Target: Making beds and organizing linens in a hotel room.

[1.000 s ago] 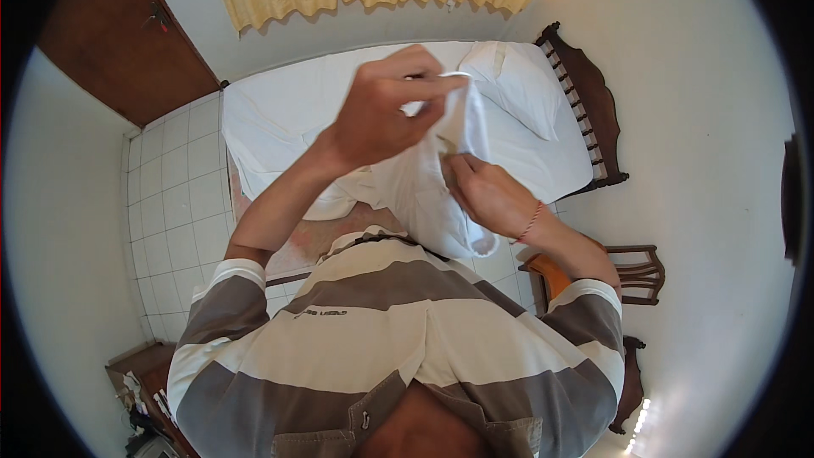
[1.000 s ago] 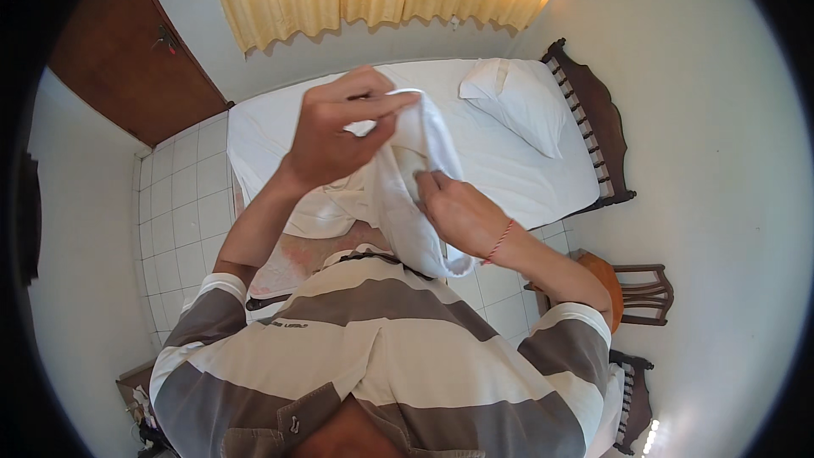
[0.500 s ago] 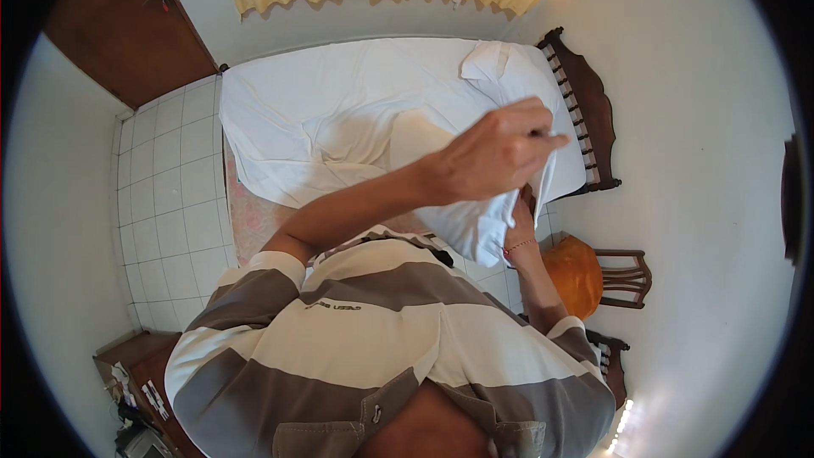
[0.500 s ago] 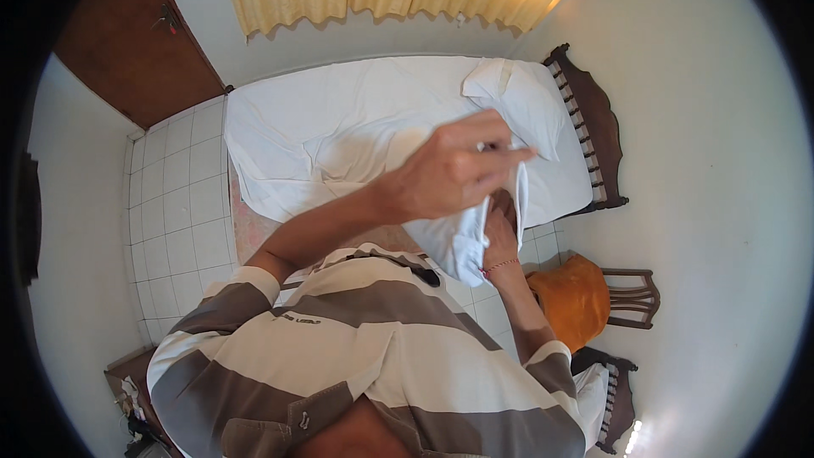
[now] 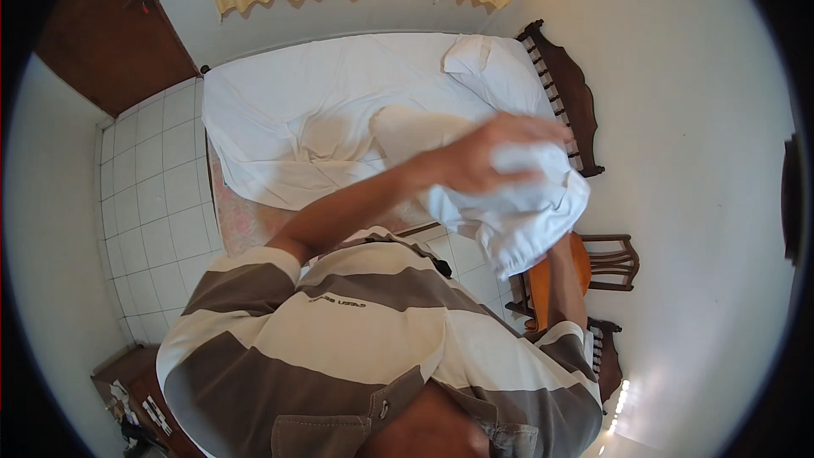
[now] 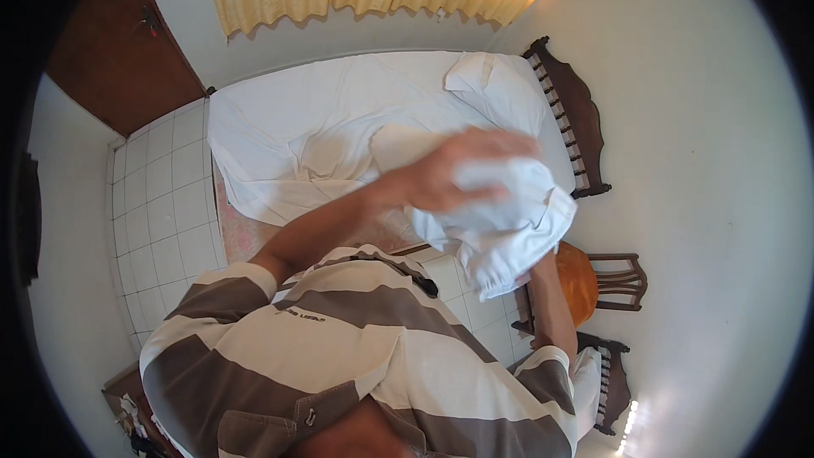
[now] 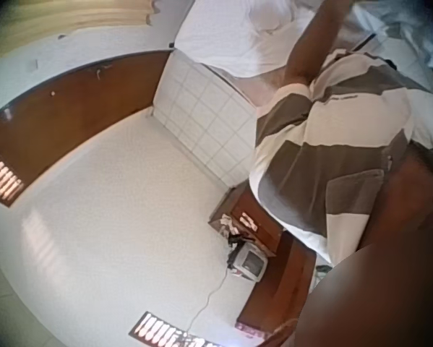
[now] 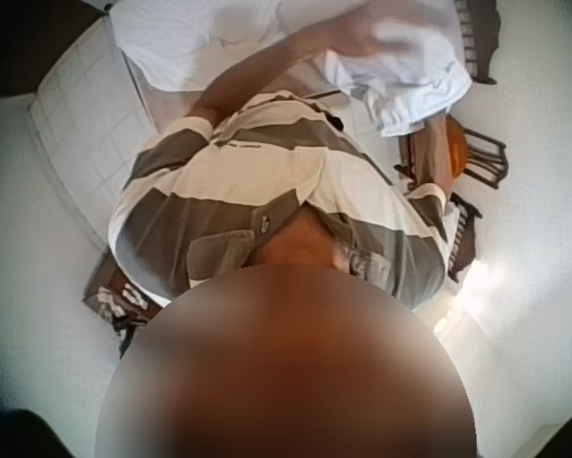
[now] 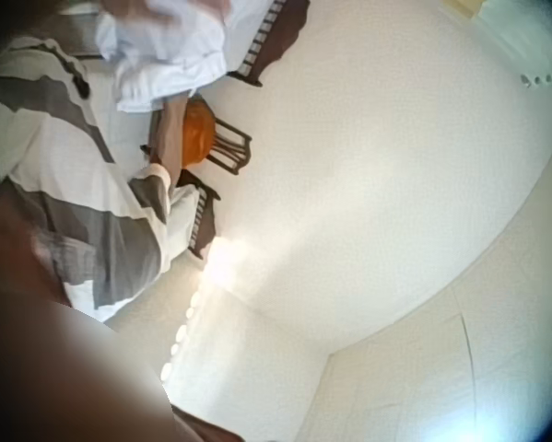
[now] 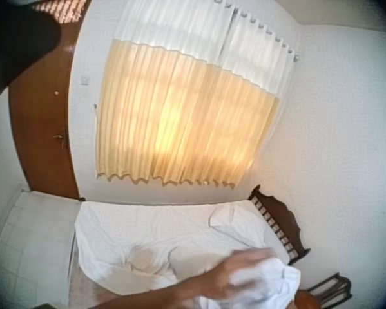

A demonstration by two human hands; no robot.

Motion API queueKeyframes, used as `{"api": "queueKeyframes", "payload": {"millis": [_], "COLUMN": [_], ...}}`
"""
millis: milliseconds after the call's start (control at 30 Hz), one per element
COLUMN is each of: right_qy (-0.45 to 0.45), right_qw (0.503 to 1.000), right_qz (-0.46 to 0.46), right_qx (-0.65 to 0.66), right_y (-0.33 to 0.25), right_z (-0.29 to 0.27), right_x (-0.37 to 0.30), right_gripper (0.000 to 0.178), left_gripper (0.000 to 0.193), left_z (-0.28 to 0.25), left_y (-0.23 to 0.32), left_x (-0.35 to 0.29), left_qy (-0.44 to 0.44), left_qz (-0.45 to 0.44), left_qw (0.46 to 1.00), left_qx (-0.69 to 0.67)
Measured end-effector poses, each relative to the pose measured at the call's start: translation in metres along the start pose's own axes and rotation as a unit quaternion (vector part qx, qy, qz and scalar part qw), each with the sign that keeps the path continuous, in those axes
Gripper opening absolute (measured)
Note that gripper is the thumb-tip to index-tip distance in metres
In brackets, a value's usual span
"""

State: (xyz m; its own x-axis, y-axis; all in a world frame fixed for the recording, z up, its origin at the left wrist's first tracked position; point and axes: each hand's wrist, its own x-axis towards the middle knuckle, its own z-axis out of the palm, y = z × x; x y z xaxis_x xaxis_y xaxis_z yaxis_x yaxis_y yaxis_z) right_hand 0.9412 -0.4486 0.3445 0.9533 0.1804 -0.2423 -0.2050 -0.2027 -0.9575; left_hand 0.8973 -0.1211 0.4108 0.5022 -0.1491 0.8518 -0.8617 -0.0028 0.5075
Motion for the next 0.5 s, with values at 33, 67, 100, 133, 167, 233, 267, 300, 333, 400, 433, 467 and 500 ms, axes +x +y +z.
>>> {"api": "queueKeyframes", "payload": {"millis": [33,67,100,133,167,233,267,300,333,400,433,467,500], "right_qy": [0.005,0.012,0.018,0.023,0.027,0.031,0.033,0.036,0.035,0.032,0.029,0.025,0.023], "right_qw": [0.998,0.994,0.987,0.977,0.968,0.950,0.942,0.935,0.929,0.920,0.917,0.914,0.913], "right_qz": [-0.032,-0.058,-0.082,-0.104,-0.120,-0.149,-0.158,-0.163,-0.166,-0.163,-0.162,-0.162,-0.168], "right_qx": [-0.052,-0.092,-0.138,-0.183,-0.218,-0.274,-0.295,-0.312,-0.327,-0.354,-0.363,-0.370,-0.372], "right_y": [-0.016,-0.032,-0.045,-0.059,-0.070,-0.091,-0.099,-0.103,-0.104,-0.099,-0.096,-0.091,-0.088], "right_z": [-0.006,-0.012,-0.021,-0.031,-0.039,-0.056,-0.063,-0.067,-0.070,-0.070,-0.069,-0.067,-0.065], "right_x": [-0.005,-0.009,-0.020,-0.031,-0.043,-0.061,-0.069,-0.076,-0.085,-0.097,-0.099,-0.101,-0.100], "right_gripper": [0.063,0.062,0.061,0.061,0.060,0.058,0.057,0.056,0.055,0.054,0.053,0.052,0.051], "left_gripper": [0.044,0.035,0.028,0.022,0.021,0.041,0.053,0.065,0.077,0.088,0.088,0.090,0.093], "left_z": [-0.023,-0.057,-0.086,-0.118,-0.153,-0.190,-0.197,-0.199,-0.195,-0.172,-0.158,-0.148,-0.146], "left_y": [-0.021,-0.044,-0.070,-0.099,-0.123,-0.150,-0.157,-0.158,-0.157,-0.145,-0.145,-0.144,-0.141], "left_x": [-0.019,-0.049,-0.081,-0.116,-0.159,-0.260,-0.302,-0.339,-0.367,-0.407,-0.414,-0.419,-0.422], "left_qy": [0.078,0.136,0.230,0.329,0.399,0.388,0.348,0.294,0.224,0.247,0.253,0.341,0.415], "left_qz": [-0.062,-0.142,-0.196,-0.204,-0.296,-0.480,-0.621,-0.677,-0.761,-0.796,-0.796,-0.765,-0.720], "left_qw": [0.995,0.980,0.951,0.911,0.861,0.762,0.670,0.656,0.603,0.552,0.550,0.542,0.532], "left_qx": [0.009,0.036,0.062,0.142,0.111,0.194,0.210,0.157,0.084,0.009,0.008,-0.076,-0.161]}}
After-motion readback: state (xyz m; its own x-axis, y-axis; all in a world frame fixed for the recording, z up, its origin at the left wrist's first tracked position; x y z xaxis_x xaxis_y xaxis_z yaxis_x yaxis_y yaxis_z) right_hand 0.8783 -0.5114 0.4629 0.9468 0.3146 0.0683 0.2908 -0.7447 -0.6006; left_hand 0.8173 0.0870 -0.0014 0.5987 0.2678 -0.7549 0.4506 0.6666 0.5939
